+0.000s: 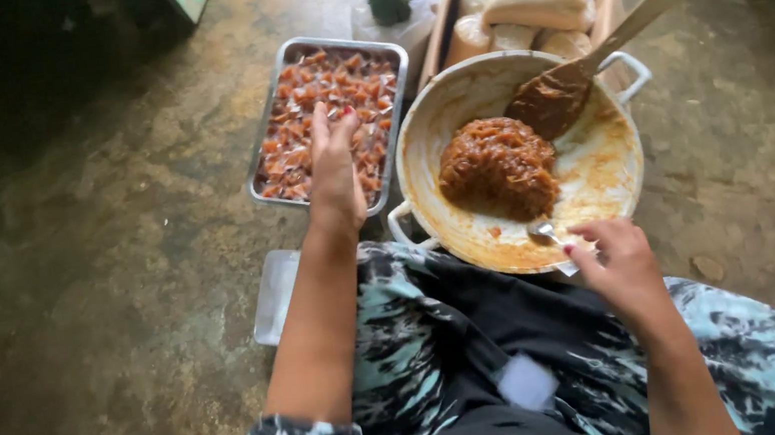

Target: Scooping a brown paste filling from a large bowl and wrapping small portions into individual paper wrappers.

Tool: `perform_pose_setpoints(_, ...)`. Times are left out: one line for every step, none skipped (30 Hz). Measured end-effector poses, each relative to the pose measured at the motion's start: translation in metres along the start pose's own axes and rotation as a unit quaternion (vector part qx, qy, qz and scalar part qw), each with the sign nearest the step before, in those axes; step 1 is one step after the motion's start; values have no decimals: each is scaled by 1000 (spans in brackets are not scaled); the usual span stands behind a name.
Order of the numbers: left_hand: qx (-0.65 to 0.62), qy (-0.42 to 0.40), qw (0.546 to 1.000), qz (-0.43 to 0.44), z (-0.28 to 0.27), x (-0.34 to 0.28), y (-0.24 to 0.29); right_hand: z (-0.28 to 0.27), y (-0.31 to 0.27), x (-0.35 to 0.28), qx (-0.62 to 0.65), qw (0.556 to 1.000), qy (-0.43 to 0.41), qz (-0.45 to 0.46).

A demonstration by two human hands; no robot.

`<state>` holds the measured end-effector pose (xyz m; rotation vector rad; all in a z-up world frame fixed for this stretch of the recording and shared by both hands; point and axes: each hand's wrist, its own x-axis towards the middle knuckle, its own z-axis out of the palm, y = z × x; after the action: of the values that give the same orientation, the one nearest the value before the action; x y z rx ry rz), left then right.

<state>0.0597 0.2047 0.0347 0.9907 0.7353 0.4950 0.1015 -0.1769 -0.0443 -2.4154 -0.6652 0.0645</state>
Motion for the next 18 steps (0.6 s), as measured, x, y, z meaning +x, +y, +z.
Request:
perform_pose_setpoints(2,-9,1000,-1,8,-20,3,9,17,2,-1,1000,7,6)
perform_pose_setpoints(42,-67,996,48,16,-40,6,19,35,3,-84,992,-62,68)
perform_pose_setpoints(80,-123,985,94,21,-62,6,28,53,0,-165,968,-134,132)
perform_pose_setpoints(81,-129,984,89,17,-76,-26,34,60,0,-165,967,-132,141)
perform_pose_setpoints(181,-240,944,133,13,-88,-56,39,67,3,-156,958,-174,168)
perform_pose_setpoints(276,-345,880,176,8,-101,-86,45,73,6,-147,945,-216,196)
perform_pose_setpoints(274,-350,879,173,8,-123,-110,50,80,6,-147,944,-215,201)
perform_pose_setpoints(359,-437,819,96,8,-145,-134,56,86,7,-148,941,-219,210)
perform_pose_setpoints(435,-512,741,17,7,-167,-157,61,91,10,-150,938,-224,217)
perform_pose_setpoints(433,-514,740,14,4,-179,-179,50,70,15,-151,937,-225,220)
perform_pose_setpoints(532,-505,679,5,1,-190,-202,40,48,22,-167,928,-238,231)
perform_pose_setpoints(624,-490,608,-5,-3,-203,-224,30,26,28,-184,919,-251,240)
perform_pose_setpoints(623,-491,609,-7,-8,-204,-240,36,26,32,-184,919,-253,241)
perform_pose_setpoints(622,-482,616,42,-13,-205,-256,42,26,36,-222,920,-249,208)
perform_pose_setpoints(619,-472,622,90,-18,-207,-272,48,26,40,-259,918,-244,174)
perform_pose_setpoints(618,-472,622,89,-15,-210,-268,52,28,40,-259,918,-245,174)
perform_pose_setpoints(605,-482,627,92,-12,-209,-263,56,28,46,-273,913,-254,167)
perform_pose_setpoints(591,-492,632,95,-9,-207,-258,61,29,51,-286,908,-262,159)
